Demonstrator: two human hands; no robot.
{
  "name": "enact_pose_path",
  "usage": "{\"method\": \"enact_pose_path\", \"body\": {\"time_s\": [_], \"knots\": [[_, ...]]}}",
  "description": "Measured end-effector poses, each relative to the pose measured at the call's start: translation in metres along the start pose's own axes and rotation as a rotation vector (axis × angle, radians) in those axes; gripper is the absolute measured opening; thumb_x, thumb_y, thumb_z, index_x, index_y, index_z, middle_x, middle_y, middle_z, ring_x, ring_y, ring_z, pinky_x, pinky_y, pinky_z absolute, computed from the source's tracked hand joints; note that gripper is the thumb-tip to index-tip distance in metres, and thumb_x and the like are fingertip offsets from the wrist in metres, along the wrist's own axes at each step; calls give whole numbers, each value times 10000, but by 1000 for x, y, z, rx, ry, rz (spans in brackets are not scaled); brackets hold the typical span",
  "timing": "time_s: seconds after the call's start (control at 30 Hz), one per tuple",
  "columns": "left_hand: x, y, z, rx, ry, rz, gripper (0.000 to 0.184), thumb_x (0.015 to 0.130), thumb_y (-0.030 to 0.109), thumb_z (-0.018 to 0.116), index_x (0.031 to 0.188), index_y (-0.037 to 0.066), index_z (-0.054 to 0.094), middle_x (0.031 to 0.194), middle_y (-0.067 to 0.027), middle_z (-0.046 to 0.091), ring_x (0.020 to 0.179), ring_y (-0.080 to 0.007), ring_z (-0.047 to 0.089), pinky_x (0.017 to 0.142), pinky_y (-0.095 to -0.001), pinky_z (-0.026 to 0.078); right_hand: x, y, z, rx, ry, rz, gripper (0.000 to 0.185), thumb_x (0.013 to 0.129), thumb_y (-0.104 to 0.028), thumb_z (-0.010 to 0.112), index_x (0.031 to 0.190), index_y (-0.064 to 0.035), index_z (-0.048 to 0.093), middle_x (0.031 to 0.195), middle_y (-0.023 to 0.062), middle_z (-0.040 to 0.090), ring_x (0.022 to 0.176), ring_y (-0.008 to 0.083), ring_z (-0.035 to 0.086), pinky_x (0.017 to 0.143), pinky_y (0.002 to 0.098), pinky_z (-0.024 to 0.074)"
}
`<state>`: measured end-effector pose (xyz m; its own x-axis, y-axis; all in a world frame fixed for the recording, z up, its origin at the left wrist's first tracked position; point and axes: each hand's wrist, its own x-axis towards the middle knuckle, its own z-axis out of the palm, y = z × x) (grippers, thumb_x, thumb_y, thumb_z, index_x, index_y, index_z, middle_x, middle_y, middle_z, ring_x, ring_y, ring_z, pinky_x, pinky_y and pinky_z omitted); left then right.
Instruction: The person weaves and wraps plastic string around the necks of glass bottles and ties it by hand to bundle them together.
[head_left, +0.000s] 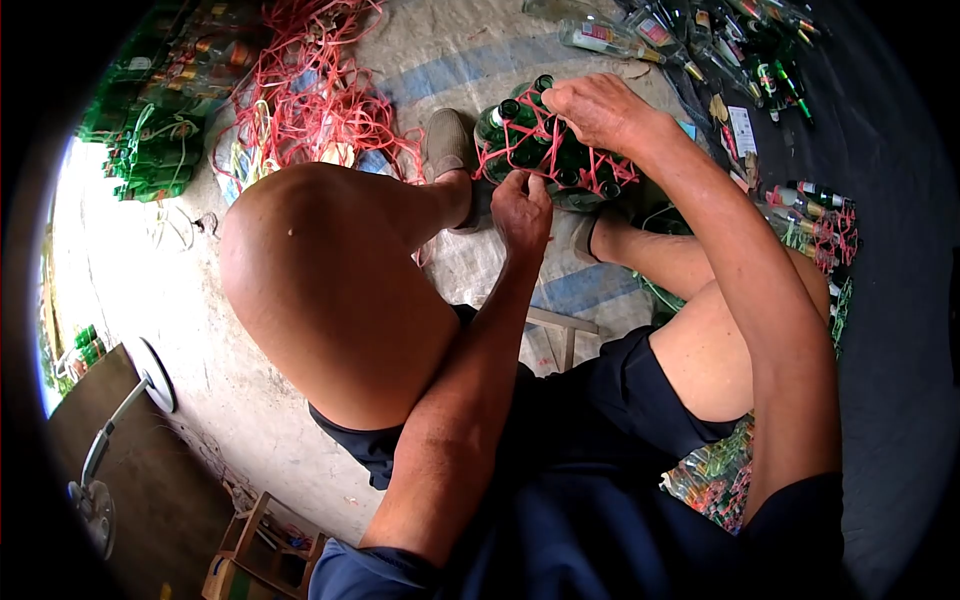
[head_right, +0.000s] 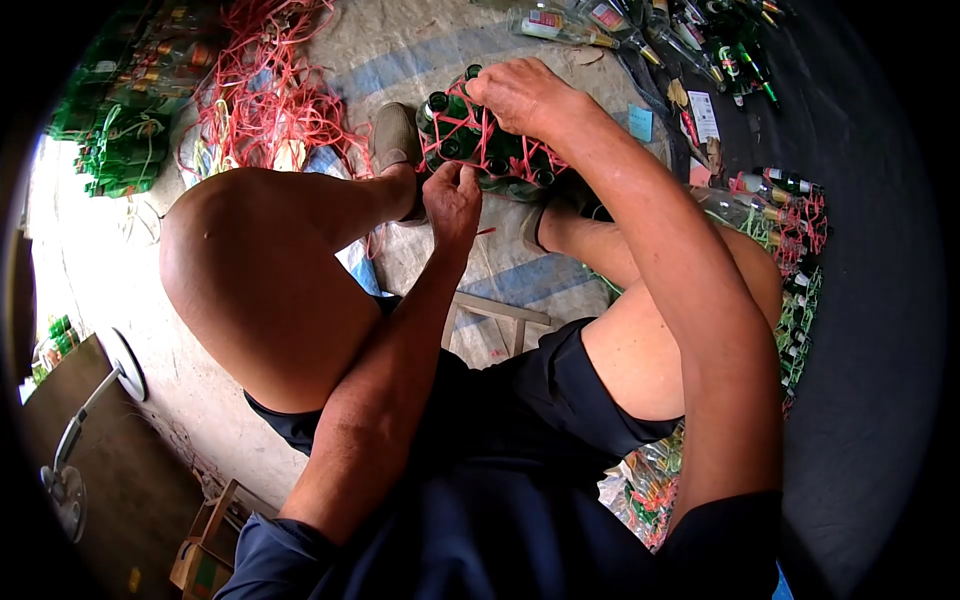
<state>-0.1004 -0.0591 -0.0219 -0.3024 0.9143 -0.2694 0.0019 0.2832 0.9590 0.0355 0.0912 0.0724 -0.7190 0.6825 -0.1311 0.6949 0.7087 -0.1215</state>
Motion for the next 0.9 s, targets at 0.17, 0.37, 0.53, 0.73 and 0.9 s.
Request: {"method": "enact_pose_path", "body": {"time_s": [0.17,0.37,0.53,0.73,0.9], "knots": [[4,-22,6,5,48,67,222,986,162,638,943,-47,699,666,-187,599,594,-184,572,596,-360,465,6,2,3,51,21,-42,119,806,13,636,916,-23,610,893,188,650,895,459,650,719,552,505],[2,-20,9,-34,79,59,224,984,159,636,913,-50,677,671,-188,592,594,-173,526,605,-370,457,21,1,10,143,-14,-26,108,805,-12,646,907,-43,634,907,194,682,898,459,662,711,549,506],[-2,-6,5,24,67,11,239,974,173,638,878,-45,664,661,-186,571,595,-168,504,605,-370,450,31,-7,3,23,-59,81,44,783,-35,671,821,-53,662,864,205,692,877,462,669,713,544,520],[-2,-9,-4,53,44,0,270,957,172,651,796,-45,641,617,-154,541,585,-131,479,591,-360,439,30,-9,1,86,72,147,69,762,-50,693,827,-42,671,860,229,680,895,462,668,743,532,535],[-2,-14,-10,-24,41,13,307,950,153,658,727,-47,592,569,-71,492,581,-97,444,556,-354,410,7,-14,18,245,167,471,111,825,-95,643,909,-49,699,944,219,712,946,461,675,800,539,547]]}}
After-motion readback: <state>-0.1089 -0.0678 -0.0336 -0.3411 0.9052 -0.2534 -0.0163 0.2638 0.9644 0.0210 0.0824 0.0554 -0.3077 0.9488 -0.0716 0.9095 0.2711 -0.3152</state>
